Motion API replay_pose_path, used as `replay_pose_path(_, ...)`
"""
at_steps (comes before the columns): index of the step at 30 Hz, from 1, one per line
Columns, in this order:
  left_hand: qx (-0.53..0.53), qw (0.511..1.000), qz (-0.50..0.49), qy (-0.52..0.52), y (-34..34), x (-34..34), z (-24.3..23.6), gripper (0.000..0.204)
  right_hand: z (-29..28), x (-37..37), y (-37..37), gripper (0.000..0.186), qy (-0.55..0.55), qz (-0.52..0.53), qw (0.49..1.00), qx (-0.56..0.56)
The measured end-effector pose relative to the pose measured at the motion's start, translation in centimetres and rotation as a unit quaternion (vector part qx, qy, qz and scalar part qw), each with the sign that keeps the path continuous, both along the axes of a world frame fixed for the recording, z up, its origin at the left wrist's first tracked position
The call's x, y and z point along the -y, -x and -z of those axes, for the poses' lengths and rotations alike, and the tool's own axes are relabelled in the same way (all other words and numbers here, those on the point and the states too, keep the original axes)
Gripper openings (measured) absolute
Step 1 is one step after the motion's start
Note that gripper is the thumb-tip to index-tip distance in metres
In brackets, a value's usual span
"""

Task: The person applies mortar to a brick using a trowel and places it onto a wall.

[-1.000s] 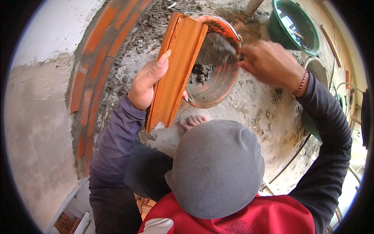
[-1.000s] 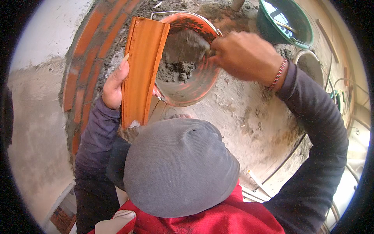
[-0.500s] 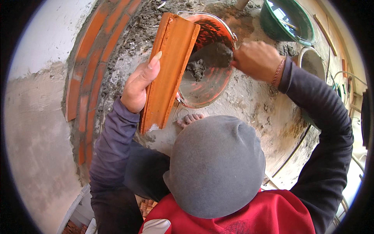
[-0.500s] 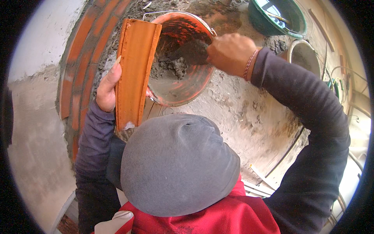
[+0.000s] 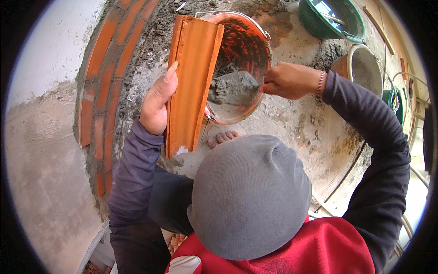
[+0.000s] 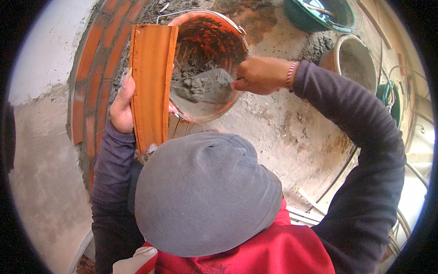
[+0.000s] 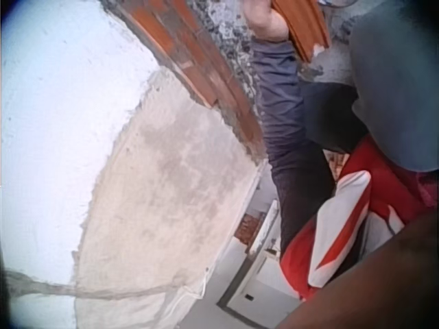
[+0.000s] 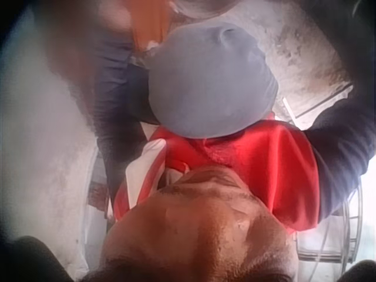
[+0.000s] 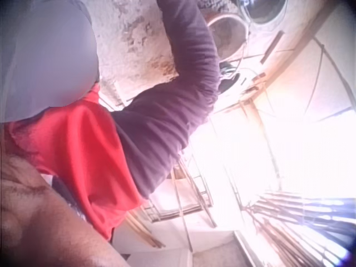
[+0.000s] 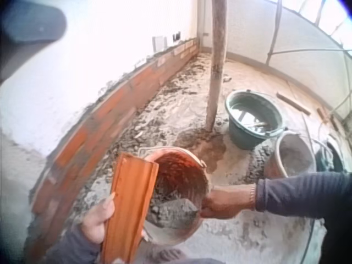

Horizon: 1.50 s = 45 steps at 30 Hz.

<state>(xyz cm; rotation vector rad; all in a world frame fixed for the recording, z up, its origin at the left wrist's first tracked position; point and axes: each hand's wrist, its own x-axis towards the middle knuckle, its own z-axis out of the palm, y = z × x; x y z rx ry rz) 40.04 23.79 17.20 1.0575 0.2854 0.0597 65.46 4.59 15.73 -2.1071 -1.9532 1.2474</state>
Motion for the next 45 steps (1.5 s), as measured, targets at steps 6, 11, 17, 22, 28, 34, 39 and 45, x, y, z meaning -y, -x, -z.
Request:
replay_pose_path(6, 0.002, 1.000, -0.030, -0.004, 0.4, -0.1, -0.5, 0.059, -3.8, 2.8, 1.8, 0.036, -0.102, 0.140, 0.979, 0.110)
replay_pose_path(11, -0.002, 1.000, -0.001, 0.023, 0.5, -0.8, 0.1, 0.063, 1.1, 5.2, 1.4, 0.023, -0.275, 0.079, 0.918, 0.275)
replay_pose_path(17, -0.028, 0.999, -0.038, -0.028, 0.4, -0.3, 0.2, 0.064, -2.4, 2.1, 2.4, 0.031, -0.112, 0.157, 0.973, 0.126)
replay_pose_path(22, -0.033, 0.997, 0.003, -0.074, 0.3, -0.7, 1.2, 0.064, -2.1, -0.2, 0.4, 0.045, 0.111, 0.062, 0.970, 0.206)
replay_pose_path(28, -0.008, 0.999, 0.011, -0.041, -0.4, 0.5, -0.8, 0.063, -6.2, -1.1, -0.9, 0.043, -0.048, 0.007, 0.932, 0.358)
replay_pose_path(34, 0.006, 0.998, 0.009, -0.054, -0.5, -0.1, 0.0, 0.062, -3.5, -0.6, 0.1, 0.040, -0.002, -0.023, 0.962, 0.272)
replay_pose_path(39, -0.001, 1.000, -0.021, -0.004, -0.1, -0.7, 0.7, 0.063, -1.8, -0.7, 2.4, 0.045, -0.017, 0.004, 0.988, 0.156)
replay_pose_path(45, 0.035, 0.996, -0.061, 0.046, 0.1, -1.5, 0.1, 0.061, -1.4, -0.6, 1.0, 0.044, 0.068, 0.067, 0.994, -0.049)
